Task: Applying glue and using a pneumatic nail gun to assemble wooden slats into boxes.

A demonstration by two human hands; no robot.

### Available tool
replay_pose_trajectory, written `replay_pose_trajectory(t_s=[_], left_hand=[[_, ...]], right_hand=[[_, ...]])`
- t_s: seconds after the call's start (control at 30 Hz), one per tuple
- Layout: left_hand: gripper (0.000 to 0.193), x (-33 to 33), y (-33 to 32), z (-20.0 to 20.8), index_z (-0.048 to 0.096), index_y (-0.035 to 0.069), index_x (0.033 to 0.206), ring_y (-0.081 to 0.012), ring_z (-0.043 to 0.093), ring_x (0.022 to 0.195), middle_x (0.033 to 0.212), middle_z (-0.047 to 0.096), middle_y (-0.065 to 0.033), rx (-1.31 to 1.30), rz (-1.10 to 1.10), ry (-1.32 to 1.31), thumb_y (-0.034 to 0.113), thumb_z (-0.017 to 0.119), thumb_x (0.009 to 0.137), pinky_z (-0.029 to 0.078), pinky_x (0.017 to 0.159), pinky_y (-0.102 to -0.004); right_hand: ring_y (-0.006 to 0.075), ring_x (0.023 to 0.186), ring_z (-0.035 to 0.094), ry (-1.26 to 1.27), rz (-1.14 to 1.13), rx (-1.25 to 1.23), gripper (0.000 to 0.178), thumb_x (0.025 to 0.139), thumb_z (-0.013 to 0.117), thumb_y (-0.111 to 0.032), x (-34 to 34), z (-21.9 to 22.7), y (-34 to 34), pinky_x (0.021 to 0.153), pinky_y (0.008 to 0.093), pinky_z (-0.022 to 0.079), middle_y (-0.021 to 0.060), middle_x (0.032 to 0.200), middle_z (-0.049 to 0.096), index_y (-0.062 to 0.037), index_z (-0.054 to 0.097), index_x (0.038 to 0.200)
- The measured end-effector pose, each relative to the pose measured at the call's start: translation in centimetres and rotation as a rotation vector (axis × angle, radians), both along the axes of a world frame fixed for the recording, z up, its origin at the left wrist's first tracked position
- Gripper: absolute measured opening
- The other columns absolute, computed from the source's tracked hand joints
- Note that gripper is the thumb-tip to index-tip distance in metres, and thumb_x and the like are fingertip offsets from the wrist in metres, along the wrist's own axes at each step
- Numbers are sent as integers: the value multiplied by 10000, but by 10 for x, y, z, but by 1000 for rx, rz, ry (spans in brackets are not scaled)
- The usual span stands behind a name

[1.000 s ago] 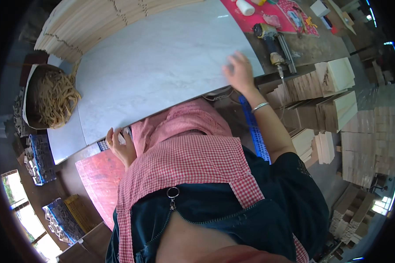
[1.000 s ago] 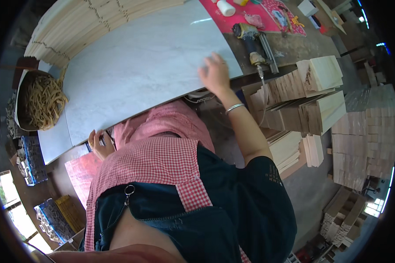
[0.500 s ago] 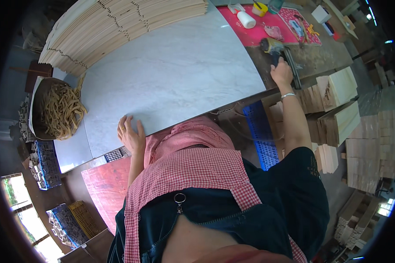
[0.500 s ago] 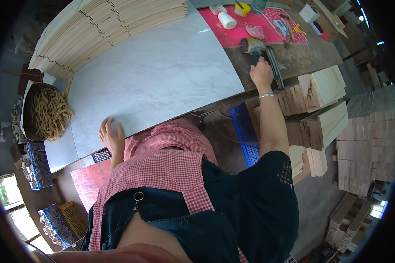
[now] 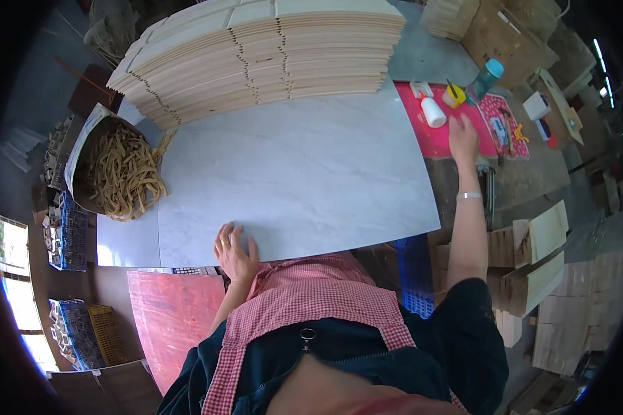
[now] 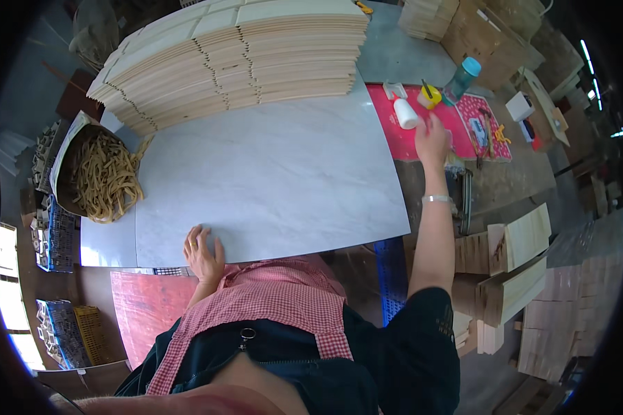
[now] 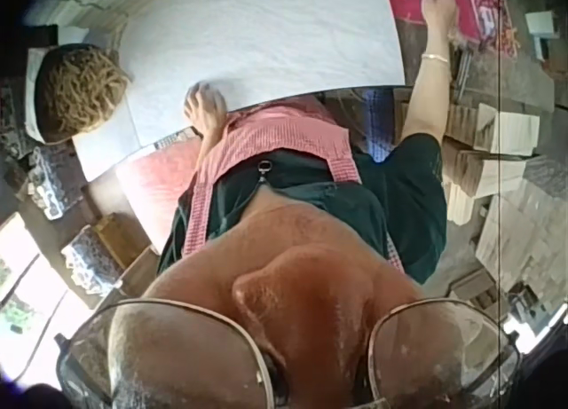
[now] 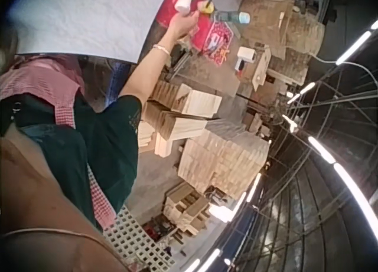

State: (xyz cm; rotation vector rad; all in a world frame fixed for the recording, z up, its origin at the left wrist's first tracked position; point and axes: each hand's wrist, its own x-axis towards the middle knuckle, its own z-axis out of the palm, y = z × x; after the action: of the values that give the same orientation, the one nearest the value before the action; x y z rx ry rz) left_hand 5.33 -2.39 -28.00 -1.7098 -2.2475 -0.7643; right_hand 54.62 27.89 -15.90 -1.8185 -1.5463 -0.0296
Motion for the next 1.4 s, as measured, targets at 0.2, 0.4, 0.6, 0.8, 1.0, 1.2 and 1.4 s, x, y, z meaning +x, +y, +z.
replay_pose_trajectory(t_s=[0.2, 0.4, 0.6, 0.8, 1.0, 1.2, 1.4], left_hand=[[304, 1, 7, 10, 629, 110, 1162, -340, 530, 1274, 1316, 585, -110, 22, -33, 0, 180, 645, 866, 386, 1058, -454], [309, 3, 9, 14, 640, 102, 1152, -342, 533, 1277, 1313, 592, -120, 35, -32, -6, 161, 647, 848, 390, 1056, -453], [325, 3, 8, 16, 643, 88, 1153, -353, 535, 1279, 1313, 595, -134, 29, -25, -6, 143, 649, 833, 393, 1063, -458], [371, -1, 11, 22, 641, 81, 1181, -348, 531, 1274, 1321, 583, -130, 21, -45, -90, 148, 658, 816, 412, 1050, -470], [413, -76, 51, 18, 605, 179, 1283, -328, 428, 1340, 1450, 471, -102, -159, -5, 31, 188, 624, 871, 379, 1070, -493], [577, -231, 123, 68, 513, 239, 1438, -357, 247, 1500, 1606, 326, -75, -504, 92, 566, 163, 647, 882, 247, 1174, -633], [648, -298, 189, 75, 498, 230, 1451, -327, 220, 1521, 1625, 320, -41, -679, -19, 741, 198, 696, 834, 261, 1192, -584]], right_hand=[[364, 946, 676, 134, 254, -47, 584, 956, 537, -494, -94, 135, 151, 836, 439, 515, 199, 964, 727, 57, 655, 1108], [290, 901, 701, 122, 157, -311, 546, 911, 655, -463, -136, 173, 218, 804, 354, 549, 175, 914, 725, 70, 703, 1019], [416, 699, 688, 216, 272, -418, 521, 840, 684, -256, -150, 192, 223, 541, 449, 568, 316, 934, 679, 172, 614, 1131], [303, 677, 659, 172, 420, -480, 562, 841, 713, -360, -98, 181, 236, 524, 348, 532, 241, 911, 667, 117, 638, 1128], [168, 651, 625, 168, 415, -476, 613, 842, 749, -486, -93, 170, 283, 505, 227, 488, 150, 883, 653, 52, 667, 1124], [93, 614, 602, 177, 246, -426, 654, 851, 745, -567, -85, 168, 297, 482, 164, 459, 99, 857, 650, 21, 683, 1129], [97, 617, 617, 173, 207, -421, 653, 854, 730, -579, -79, 171, 284, 503, 169, 461, 92, 845, 657, 15, 703, 1123]])
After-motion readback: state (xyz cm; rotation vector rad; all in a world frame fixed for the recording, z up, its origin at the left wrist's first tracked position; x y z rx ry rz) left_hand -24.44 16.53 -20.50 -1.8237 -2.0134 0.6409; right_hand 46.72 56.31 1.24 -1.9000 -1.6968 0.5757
